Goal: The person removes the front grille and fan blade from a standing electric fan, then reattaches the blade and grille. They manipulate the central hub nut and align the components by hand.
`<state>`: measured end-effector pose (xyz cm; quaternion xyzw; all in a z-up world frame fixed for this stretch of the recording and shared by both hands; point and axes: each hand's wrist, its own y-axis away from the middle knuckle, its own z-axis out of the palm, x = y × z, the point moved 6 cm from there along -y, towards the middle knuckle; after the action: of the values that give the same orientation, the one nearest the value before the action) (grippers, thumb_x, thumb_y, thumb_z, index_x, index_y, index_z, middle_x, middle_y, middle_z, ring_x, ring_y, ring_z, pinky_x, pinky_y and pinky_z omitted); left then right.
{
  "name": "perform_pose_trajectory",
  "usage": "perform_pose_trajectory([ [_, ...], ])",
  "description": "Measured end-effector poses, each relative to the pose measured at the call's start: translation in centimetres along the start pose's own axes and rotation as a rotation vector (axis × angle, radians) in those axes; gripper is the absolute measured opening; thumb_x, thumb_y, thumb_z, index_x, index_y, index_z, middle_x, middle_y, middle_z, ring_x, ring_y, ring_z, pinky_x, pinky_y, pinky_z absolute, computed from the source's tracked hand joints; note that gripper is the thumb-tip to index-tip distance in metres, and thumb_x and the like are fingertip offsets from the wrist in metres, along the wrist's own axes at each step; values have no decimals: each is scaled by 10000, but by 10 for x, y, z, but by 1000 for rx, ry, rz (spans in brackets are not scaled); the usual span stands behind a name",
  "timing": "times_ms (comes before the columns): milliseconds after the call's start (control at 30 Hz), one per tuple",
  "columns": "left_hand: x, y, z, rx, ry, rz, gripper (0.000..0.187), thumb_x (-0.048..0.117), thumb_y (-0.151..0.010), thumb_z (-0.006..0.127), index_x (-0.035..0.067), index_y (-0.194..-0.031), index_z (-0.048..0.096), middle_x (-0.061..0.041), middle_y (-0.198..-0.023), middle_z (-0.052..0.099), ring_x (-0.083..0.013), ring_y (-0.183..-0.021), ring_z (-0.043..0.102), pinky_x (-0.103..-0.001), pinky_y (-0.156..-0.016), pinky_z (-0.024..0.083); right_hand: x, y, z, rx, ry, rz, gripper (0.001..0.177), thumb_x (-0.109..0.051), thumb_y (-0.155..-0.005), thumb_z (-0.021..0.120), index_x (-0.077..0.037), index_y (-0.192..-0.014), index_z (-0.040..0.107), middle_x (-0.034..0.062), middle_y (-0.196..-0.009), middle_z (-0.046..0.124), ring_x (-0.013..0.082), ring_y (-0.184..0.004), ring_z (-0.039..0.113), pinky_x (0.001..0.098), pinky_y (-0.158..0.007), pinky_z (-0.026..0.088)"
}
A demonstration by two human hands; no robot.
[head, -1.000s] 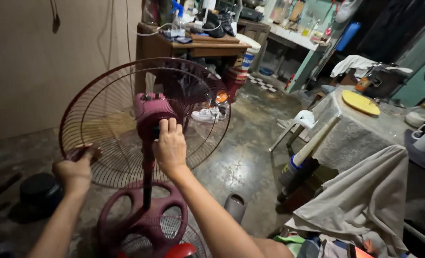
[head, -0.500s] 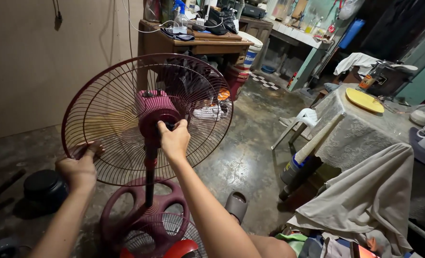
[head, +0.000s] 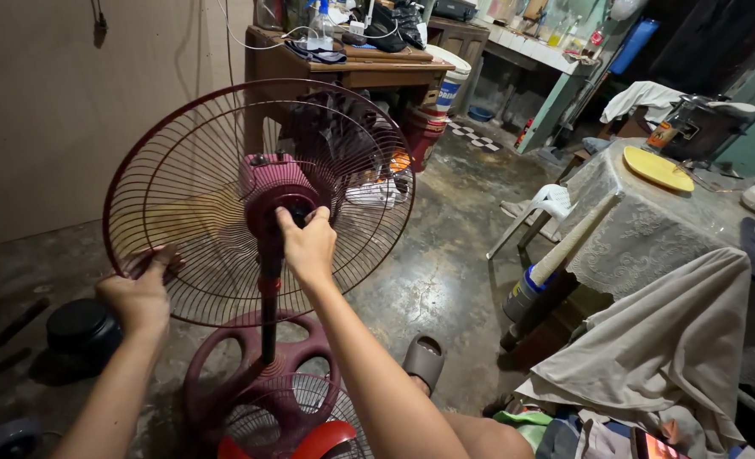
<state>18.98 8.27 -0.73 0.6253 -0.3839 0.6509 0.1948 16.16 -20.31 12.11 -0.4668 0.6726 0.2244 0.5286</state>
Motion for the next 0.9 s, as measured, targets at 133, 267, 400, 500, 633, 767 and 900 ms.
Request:
perform_pose_trajectory([
  [133, 15, 5, -3, -14, 262, 164, 348, 254, -865, 922, -9, -926, 702, -29, -929, 746, -91, -784, 635, -297, -743, 525, -28, 15, -6, 93, 168, -306, 576, -338, -735, 796, 2, -1113, 526, 210, -1094, 661, 380, -979, 680, 463, -841, 530],
  [267, 9, 5, -4, 28, -57, -21, 555, 266, -896, 929, -203, -851, 636, -185, -869, 728, -197, -732, 561, -361, -723, 505, -35, 26, -15, 112, 192, -212, 630, -393, -746, 788, -29, -1180, 514, 199, -1165, 656, 385, -1003, 677, 484, -838, 515],
  [400, 5, 3, -1, 23, 192, 81, 349, 206, -865, 935, -57, -918, 712, -64, -914, 751, -104, -781, 631, -302, -725, 518, -25, 23, -12, 5, 168, 30, 564, -479, -882, 715, -38, -1191, 547, 214, -1096, 734, 367, -1014, 723, 455, -912, 537],
  [500, -5, -1, 3, 60, 104, 46, 468, 238, -871, 959, -99, -838, 636, -95, -840, 726, -122, -752, 572, -332, -685, 501, -26, 19, -11, 2, 230, -19, 589, -448, -838, 749, -40, -1207, 540, 214, -1095, 731, 378, -1023, 712, 464, -910, 540],
  [633, -9, -4, 0, 75, 102, 105, 475, 238, -864, 969, -59, -786, 607, -64, -814, 706, -115, -737, 557, -324, -684, 498, -38, 27, -12, 129, 224, -301, 628, -375, -727, 802, -19, -1171, 537, 223, -1143, 646, 398, -967, 685, 487, -806, 540],
  [767, -9, -5, 1, 93, 74, 59, 532, 269, -831, 999, -15, -707, 567, -29, -761, 656, -112, -682, 519, -320, -649, 485, -23, 18, -9, 78, 161, -65, 596, -465, -862, 759, -31, -1195, 523, 197, -1122, 658, 372, -1010, 681, 479, -860, 523],
  [900, -8, -3, 2, 66, 19, 29, 589, 313, -852, 967, -57, -718, 528, -56, -748, 631, -133, -675, 493, -344, -644, 481, -18, 14, -6, 21, 183, -17, 558, -457, -878, 733, -35, -1187, 539, 177, -1102, 685, 357, -1027, 689, 469, -894, 522],
])
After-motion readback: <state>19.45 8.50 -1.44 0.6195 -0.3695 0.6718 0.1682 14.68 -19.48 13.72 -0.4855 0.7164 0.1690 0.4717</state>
